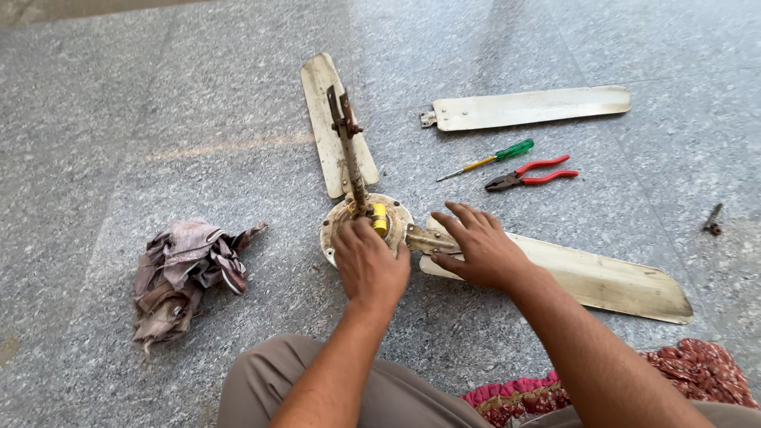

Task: The person sits on the floor and uses a screwdriver to tighten screws on the central hub of a ceiling fan, securing one of the fan blades in place. Tools and a rag are visible nearby.

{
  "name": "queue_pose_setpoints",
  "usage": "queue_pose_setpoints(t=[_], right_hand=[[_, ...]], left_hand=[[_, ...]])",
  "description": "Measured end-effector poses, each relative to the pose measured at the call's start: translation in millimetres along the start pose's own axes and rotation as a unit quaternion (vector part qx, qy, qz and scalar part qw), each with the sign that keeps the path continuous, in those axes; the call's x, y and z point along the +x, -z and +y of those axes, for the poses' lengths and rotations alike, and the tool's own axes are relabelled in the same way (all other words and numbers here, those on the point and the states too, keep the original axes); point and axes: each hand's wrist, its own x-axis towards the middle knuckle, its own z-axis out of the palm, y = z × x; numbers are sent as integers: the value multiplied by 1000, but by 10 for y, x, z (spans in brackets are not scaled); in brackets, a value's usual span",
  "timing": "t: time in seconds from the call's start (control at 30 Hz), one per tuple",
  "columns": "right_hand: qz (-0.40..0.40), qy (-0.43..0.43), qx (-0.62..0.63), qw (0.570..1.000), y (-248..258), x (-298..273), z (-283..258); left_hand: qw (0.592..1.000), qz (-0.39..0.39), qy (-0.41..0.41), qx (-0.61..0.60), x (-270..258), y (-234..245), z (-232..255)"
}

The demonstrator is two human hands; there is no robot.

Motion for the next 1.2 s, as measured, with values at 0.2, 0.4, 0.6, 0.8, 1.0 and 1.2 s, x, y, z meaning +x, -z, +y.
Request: queue_pose_setpoints(t=[0.2,0.4,0.6,0.8,1.0,1.2], right_hand=[[74,14,-31,997,39,-170,46],[78,-24,-60,995,274,-407,230],[62,-92,-79,991,659,-704,447],[71,-149,-96,982,1014,-1066,794],[103,-188,-73,974,1199,-1525,1260],[145,-241,-79,956,1180,-2013,1712]], left_hand=[[957,121,-260,-52,-264,-270,310],[951,104,-291,-35,-266,-369,627],[939,100,-327,-23,-279,-334,1072],[929,78,-361,-30,-395,-356,1633],[904,70,-420,-40,-578,-452,2237],[881,31,-470,-44,-861,-724,2820]])
